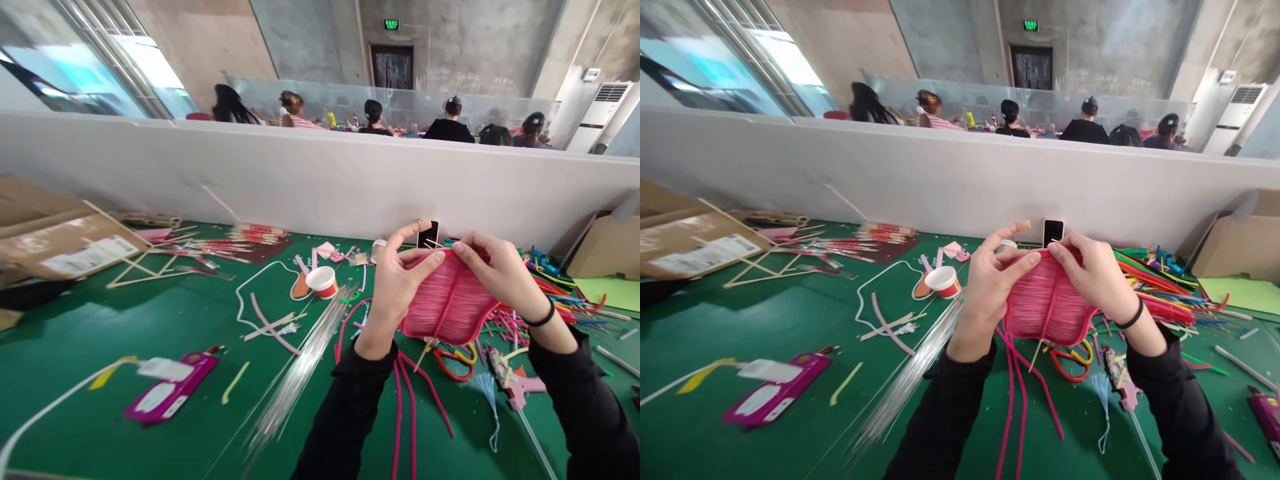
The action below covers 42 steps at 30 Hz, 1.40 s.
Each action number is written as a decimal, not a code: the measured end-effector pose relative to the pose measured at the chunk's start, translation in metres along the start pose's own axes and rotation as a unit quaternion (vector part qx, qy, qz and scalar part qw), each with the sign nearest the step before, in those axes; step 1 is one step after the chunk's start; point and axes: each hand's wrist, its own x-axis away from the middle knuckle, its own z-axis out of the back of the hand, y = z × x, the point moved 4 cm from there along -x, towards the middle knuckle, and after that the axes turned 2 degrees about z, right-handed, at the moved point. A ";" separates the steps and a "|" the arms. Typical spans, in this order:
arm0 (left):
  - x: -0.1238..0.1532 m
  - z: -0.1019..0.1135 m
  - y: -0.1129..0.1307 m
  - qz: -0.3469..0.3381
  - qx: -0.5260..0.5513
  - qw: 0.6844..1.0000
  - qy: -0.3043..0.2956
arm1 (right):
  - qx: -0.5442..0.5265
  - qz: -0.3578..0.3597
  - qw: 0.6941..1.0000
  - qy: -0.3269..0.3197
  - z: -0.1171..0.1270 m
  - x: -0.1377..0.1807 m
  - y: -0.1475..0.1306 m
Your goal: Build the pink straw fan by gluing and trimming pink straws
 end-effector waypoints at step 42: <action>0.024 0.071 -0.002 -0.142 -0.115 0.963 0.197 | 0.076 -0.003 0.997 0.011 0.019 0.003 0.019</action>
